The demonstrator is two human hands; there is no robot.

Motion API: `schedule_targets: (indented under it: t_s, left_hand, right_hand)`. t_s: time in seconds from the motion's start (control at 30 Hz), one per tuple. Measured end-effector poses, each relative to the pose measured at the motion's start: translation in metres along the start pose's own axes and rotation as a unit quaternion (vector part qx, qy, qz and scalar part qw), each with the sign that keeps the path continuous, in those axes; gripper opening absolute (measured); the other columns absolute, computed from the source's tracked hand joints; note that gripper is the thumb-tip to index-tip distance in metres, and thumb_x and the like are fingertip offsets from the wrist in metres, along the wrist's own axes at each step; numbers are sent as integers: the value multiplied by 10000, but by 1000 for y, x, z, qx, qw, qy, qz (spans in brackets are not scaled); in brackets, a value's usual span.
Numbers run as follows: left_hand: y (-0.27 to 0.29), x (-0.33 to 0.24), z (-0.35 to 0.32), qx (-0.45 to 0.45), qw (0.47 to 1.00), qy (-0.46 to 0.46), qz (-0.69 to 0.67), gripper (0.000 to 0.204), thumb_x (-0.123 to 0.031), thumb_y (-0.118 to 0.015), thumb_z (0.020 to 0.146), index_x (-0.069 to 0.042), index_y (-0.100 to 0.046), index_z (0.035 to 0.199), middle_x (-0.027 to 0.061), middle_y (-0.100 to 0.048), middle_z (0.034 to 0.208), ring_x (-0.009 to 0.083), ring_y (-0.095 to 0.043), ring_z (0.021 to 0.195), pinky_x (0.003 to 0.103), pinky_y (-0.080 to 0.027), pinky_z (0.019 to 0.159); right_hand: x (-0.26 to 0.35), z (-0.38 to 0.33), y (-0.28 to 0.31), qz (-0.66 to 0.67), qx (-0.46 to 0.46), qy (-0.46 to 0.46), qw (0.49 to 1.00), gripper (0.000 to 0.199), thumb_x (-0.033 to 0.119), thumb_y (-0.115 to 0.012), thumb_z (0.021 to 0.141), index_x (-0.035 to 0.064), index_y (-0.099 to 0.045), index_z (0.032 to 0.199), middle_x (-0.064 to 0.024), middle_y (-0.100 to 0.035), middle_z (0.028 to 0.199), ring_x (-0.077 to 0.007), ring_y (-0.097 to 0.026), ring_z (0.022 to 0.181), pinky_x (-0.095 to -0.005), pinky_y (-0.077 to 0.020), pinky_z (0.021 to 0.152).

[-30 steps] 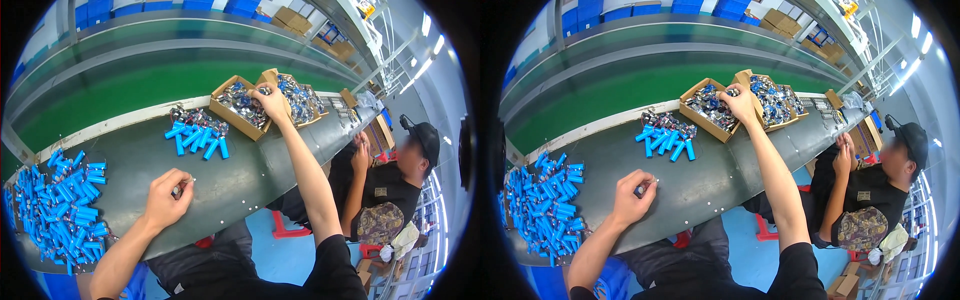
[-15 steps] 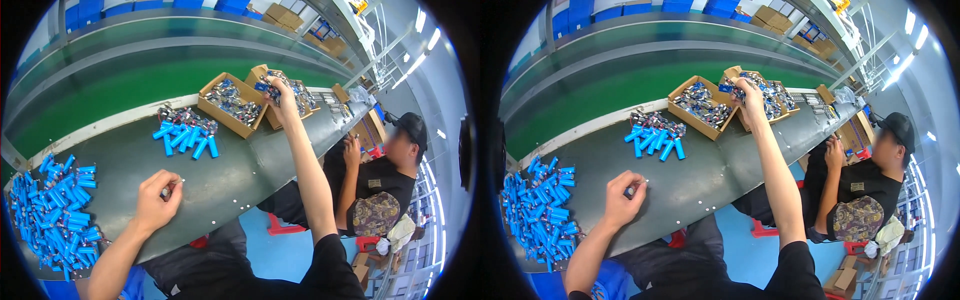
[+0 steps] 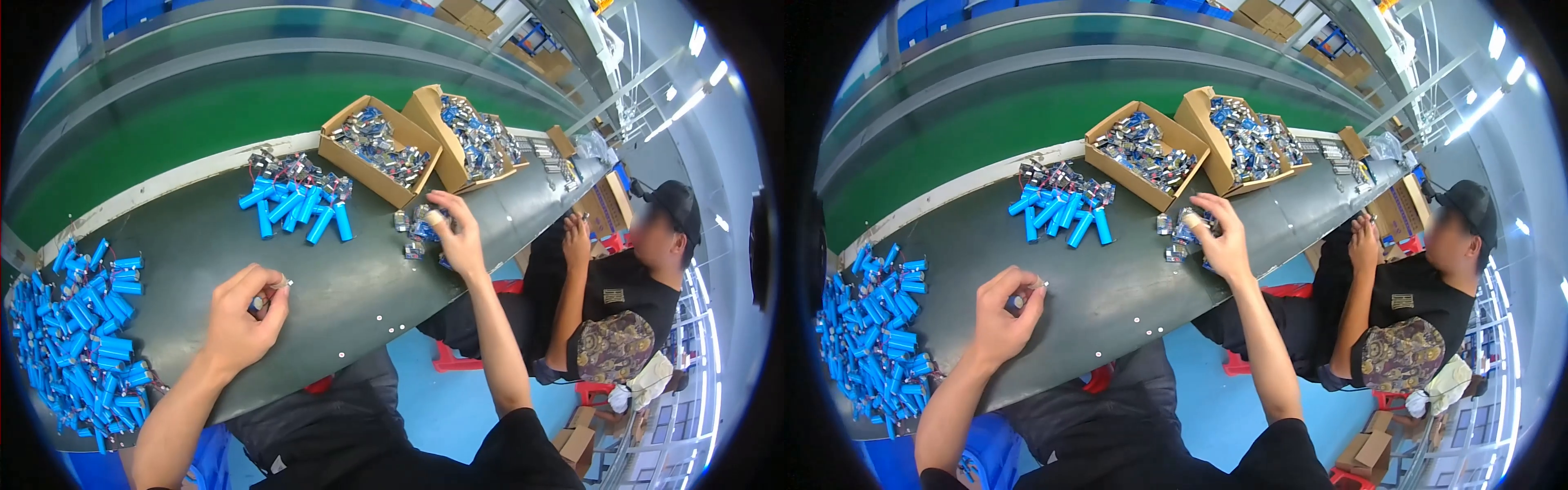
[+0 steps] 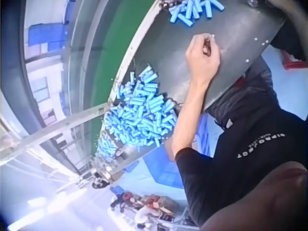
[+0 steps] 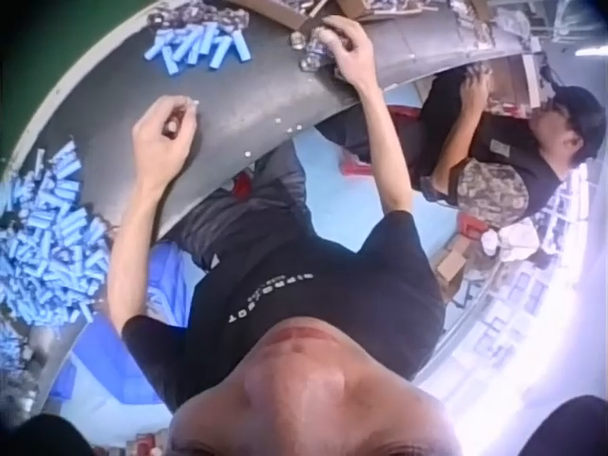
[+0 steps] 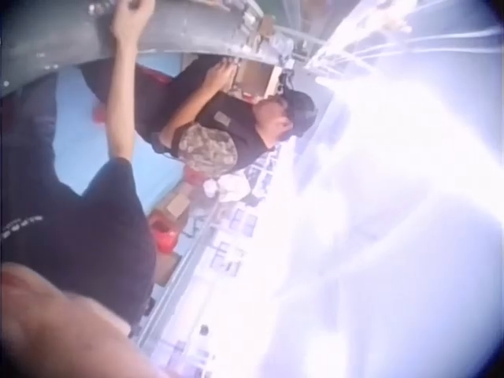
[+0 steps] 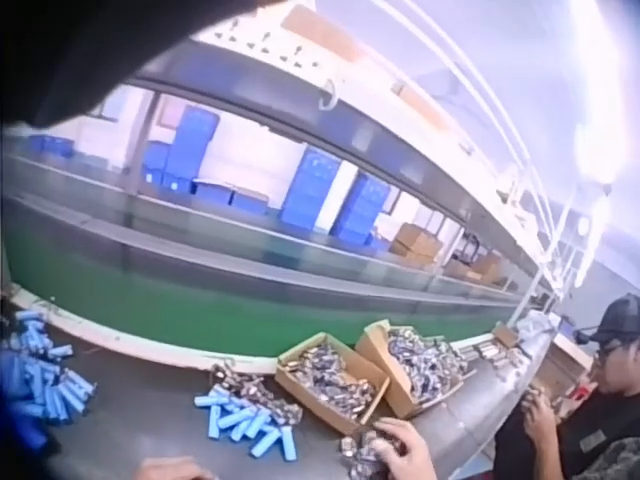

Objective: The person assembles small electronic components by hand, inserting small circuit boards into blue cylindrical housings on a production line.

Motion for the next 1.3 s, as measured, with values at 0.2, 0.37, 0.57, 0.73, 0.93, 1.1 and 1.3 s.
schedule_targets:
  t_s: [0.2,0.37,0.57,0.73,0.93,1.1,1.3]
  left_hand:
    - [-2,1,0,-1,999,36,-11,77,38,-661,779,10,-592,796,84,-589,703,163,-564,599,271,-435,563]
    - [-2,0,0,3,1000,5,-1,72,45,-659,783,20,-602,819,90,-594,712,163,-573,582,274,-440,513]
    - [-1,1,2,-4,1000,4,10,70,44,-658,781,22,-603,817,96,-596,705,176,-586,592,281,-461,550]
    - [-2,2,1,-2,1000,20,1,60,34,-657,785,27,-603,809,80,-600,715,146,-563,611,264,-442,581]
    - [0,1,-1,-4,1000,15,6,68,35,-662,779,26,-601,807,77,-601,716,144,-560,614,263,-443,585]
    - [0,0,1,-6,1000,10,4,69,34,-662,779,24,-599,804,79,-599,713,149,-557,610,265,-443,586]
    - [0,-1,2,4,1000,-5,20,79,37,-666,776,13,-603,817,99,-593,708,189,-585,599,287,-463,563]
  right_hand:
    - [-19,-21,29,-7,-116,-65,991,378,256,-442,1038,-23,-604,1237,-124,-599,1279,-214,-526,1213,-324,-376,1039]
    - [36,-43,-12,-245,27,63,967,443,140,-590,906,123,-572,1349,-186,-400,1491,-360,-358,1394,-434,-271,1145]
    - [31,-10,21,-106,-95,75,987,347,151,-562,950,50,-621,1277,-170,-521,1401,-294,-461,1329,-392,-333,1102]
    - [57,64,25,-43,-47,11,998,429,247,-659,909,9,-611,1262,-151,-658,1199,-240,-583,1182,-328,-409,1035]
    - [49,104,-26,-292,224,-10,930,919,617,-717,751,47,-460,1424,-207,-477,1429,-329,-484,1307,-397,-383,1092]
    - [39,121,-23,-126,221,-60,965,906,643,-674,774,35,-472,1414,-199,-508,1407,-316,-491,1303,-382,-391,1082]
    - [23,115,-40,-326,231,-9,917,806,567,-670,817,29,-497,1392,-222,-443,1451,-349,-482,1299,-386,-385,1086]
Point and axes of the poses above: each hand's wrist, its own z-axis towards the middle knuckle, its own y-axis out of the back of the hand, x = y × z, the point moved 8 cm from there along z, towards the middle knuckle
